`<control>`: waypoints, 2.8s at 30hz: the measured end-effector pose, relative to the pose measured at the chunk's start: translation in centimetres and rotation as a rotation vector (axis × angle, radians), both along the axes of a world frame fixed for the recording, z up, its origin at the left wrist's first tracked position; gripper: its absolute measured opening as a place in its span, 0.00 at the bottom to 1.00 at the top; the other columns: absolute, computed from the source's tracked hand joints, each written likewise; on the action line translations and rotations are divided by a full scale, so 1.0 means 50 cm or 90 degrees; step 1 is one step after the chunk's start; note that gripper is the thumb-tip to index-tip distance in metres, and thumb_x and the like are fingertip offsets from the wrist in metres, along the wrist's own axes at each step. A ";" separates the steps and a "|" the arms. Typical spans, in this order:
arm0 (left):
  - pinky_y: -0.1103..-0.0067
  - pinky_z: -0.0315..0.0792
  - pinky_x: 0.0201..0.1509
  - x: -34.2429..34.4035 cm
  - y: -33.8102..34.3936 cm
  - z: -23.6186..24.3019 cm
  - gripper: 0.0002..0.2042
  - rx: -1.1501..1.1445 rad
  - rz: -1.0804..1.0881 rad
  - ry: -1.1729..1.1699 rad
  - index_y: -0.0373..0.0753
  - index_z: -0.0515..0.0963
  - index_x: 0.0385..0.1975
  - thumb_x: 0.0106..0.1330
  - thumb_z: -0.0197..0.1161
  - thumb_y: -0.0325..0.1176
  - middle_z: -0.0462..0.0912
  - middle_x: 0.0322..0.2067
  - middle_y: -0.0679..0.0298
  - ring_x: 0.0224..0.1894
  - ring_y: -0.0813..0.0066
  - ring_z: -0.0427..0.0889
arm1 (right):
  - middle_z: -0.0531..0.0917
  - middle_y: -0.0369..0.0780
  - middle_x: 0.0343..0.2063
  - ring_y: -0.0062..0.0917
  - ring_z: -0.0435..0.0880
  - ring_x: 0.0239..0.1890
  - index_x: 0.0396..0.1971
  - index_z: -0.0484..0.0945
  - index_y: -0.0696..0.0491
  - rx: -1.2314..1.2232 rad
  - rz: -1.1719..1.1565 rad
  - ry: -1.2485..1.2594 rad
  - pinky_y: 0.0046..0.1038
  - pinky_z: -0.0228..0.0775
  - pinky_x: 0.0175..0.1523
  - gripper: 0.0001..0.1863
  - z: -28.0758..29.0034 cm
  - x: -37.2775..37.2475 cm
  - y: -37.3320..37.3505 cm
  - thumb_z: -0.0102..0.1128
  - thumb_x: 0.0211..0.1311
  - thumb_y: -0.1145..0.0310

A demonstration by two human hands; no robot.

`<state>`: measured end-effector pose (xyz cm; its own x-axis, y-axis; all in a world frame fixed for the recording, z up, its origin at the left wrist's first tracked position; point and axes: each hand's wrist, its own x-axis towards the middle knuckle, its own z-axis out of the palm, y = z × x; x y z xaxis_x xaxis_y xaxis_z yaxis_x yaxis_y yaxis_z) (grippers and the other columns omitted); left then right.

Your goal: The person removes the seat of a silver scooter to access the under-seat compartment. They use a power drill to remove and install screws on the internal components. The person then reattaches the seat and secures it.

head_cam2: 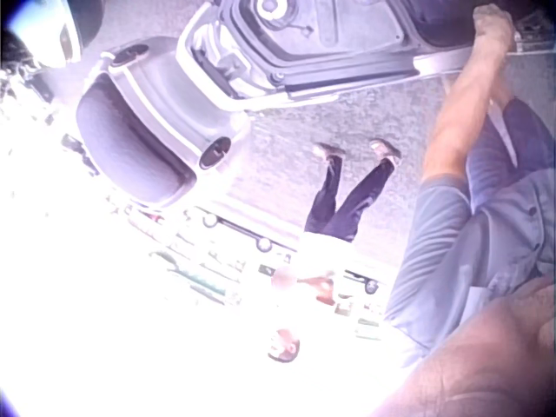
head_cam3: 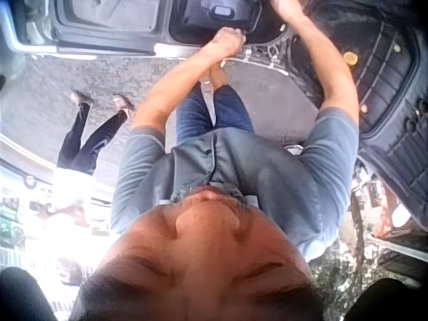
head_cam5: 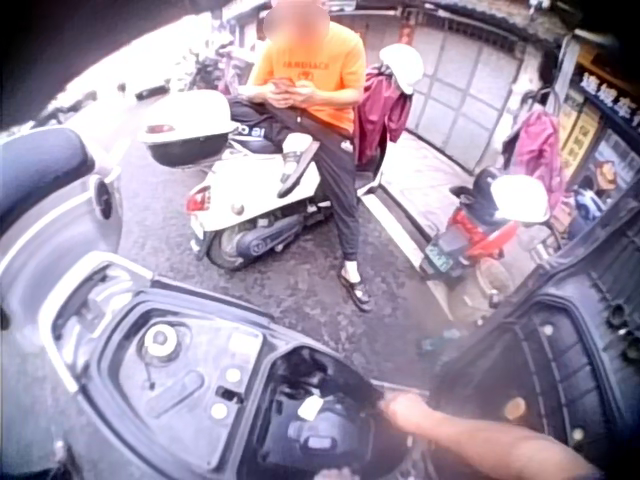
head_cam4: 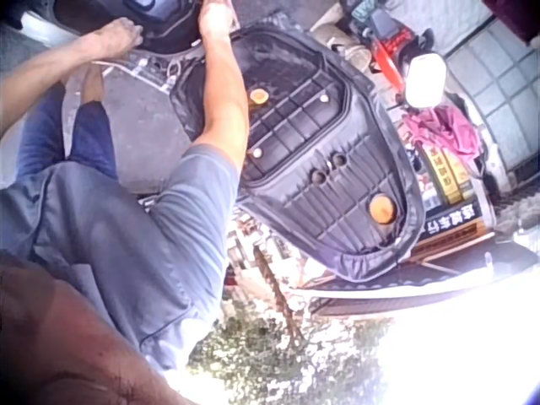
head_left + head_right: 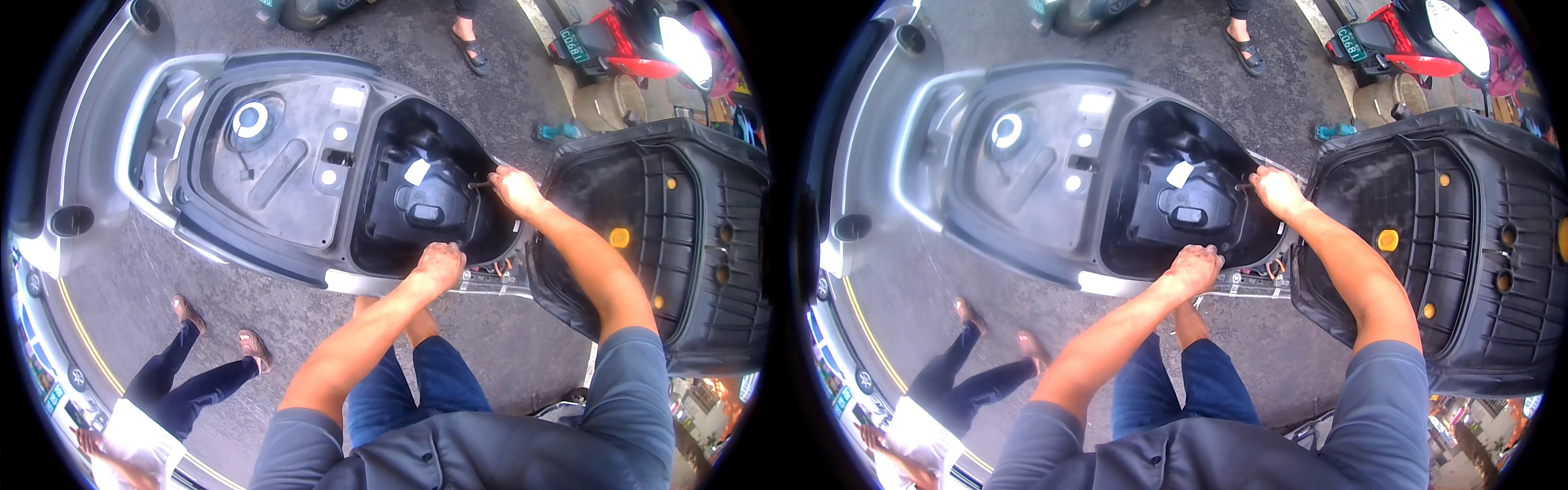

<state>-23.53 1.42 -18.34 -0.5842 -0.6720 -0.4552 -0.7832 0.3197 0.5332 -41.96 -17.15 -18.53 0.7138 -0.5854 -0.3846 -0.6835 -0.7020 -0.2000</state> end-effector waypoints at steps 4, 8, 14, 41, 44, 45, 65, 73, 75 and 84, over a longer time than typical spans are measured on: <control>0.67 0.77 0.47 0.007 -0.010 0.008 0.13 0.031 0.055 0.018 0.37 0.81 0.39 0.59 0.63 0.38 0.83 0.38 0.54 0.42 0.59 0.85 | 0.81 0.46 0.33 0.42 0.82 0.42 0.35 0.79 0.57 -0.009 0.008 0.006 0.43 0.75 0.46 0.13 0.005 0.007 -0.006 0.47 0.68 0.66; 0.75 0.77 0.42 0.012 -0.051 -0.027 0.14 0.296 0.455 0.527 0.35 0.78 0.45 0.69 0.56 0.39 0.83 0.32 0.62 0.36 0.71 0.83 | 0.83 0.49 0.31 0.49 0.83 0.33 0.34 0.79 0.60 -0.012 -0.062 0.033 0.46 0.75 0.41 0.15 -0.010 -0.010 -0.003 0.47 0.70 0.64; 0.73 0.77 0.46 0.073 -0.104 0.021 0.19 0.762 0.713 1.010 0.35 0.68 0.59 0.74 0.48 0.39 0.80 0.51 0.54 0.44 0.68 0.82 | 0.84 0.50 0.29 0.47 0.85 0.32 0.34 0.78 0.58 -0.043 -0.029 -0.048 0.44 0.77 0.40 0.17 -0.007 -0.012 0.018 0.50 0.68 0.59; 0.85 0.59 0.22 0.090 -0.109 0.025 0.12 0.672 0.855 1.016 0.42 0.74 0.38 0.69 0.62 0.44 0.70 0.22 0.71 0.20 0.82 0.65 | 0.86 0.49 0.37 0.42 0.85 0.44 0.35 0.84 0.57 0.071 -0.194 0.163 0.40 0.77 0.50 0.18 0.081 0.127 -0.085 0.60 0.59 0.55; 0.84 0.61 0.26 0.094 -0.110 0.016 0.15 0.637 0.939 1.005 0.39 0.75 0.45 0.71 0.60 0.45 0.72 0.26 0.70 0.25 0.81 0.67 | 0.86 0.49 0.38 0.41 0.85 0.46 0.38 0.85 0.55 0.102 -0.276 0.110 0.40 0.75 0.52 0.20 0.154 0.191 -0.112 0.62 0.57 0.54; 0.83 0.62 0.27 0.101 -0.110 0.015 0.16 0.620 0.966 1.008 0.38 0.75 0.47 0.72 0.58 0.46 0.72 0.27 0.69 0.25 0.80 0.68 | 0.86 0.49 0.38 0.41 0.85 0.46 0.39 0.85 0.55 0.103 -0.305 0.079 0.40 0.75 0.53 0.19 0.178 0.211 -0.108 0.62 0.57 0.54; 0.77 0.79 0.41 0.115 -0.091 -0.030 0.10 0.619 1.012 1.008 0.37 0.78 0.45 0.69 0.62 0.34 0.82 0.38 0.64 0.36 0.78 0.81 | 0.80 0.40 0.30 0.25 0.78 0.31 0.44 0.81 0.59 0.261 -0.862 -0.521 0.28 0.69 0.40 0.17 0.260 0.020 0.353 0.57 0.67 0.61; 0.72 0.80 0.48 0.126 -0.096 -0.037 0.06 0.775 1.054 1.105 0.40 0.79 0.38 0.67 0.63 0.34 0.81 0.41 0.59 0.40 0.69 0.81 | 0.81 0.43 0.32 0.32 0.81 0.33 0.45 0.81 0.58 0.215 -0.815 -0.501 0.29 0.72 0.42 0.13 0.272 0.025 0.349 0.55 0.69 0.66; 0.70 0.80 0.49 0.118 -0.103 -0.021 0.06 0.773 1.069 1.102 0.40 0.79 0.37 0.67 0.63 0.34 0.81 0.41 0.59 0.41 0.67 0.81 | 0.81 0.43 0.30 0.32 0.81 0.33 0.45 0.81 0.58 0.222 -0.831 -0.492 0.30 0.72 0.42 0.14 0.275 0.028 0.343 0.54 0.69 0.65; 0.71 0.79 0.49 0.088 -0.137 -0.055 0.06 0.768 1.079 0.957 0.39 0.78 0.39 0.70 0.60 0.34 0.79 0.36 0.63 0.42 0.69 0.79 | 0.81 0.41 0.23 0.30 0.81 0.25 0.43 0.79 0.59 0.378 -0.930 -0.381 0.32 0.72 0.32 0.17 0.254 0.009 0.280 0.53 0.70 0.59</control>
<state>-19.14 -5.43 -21.08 -0.2511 -0.5730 -0.7802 0.8604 -0.5014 0.0913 -41.53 -3.14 -5.84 -0.1400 -0.7256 -0.6738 -0.3824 0.6673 -0.6391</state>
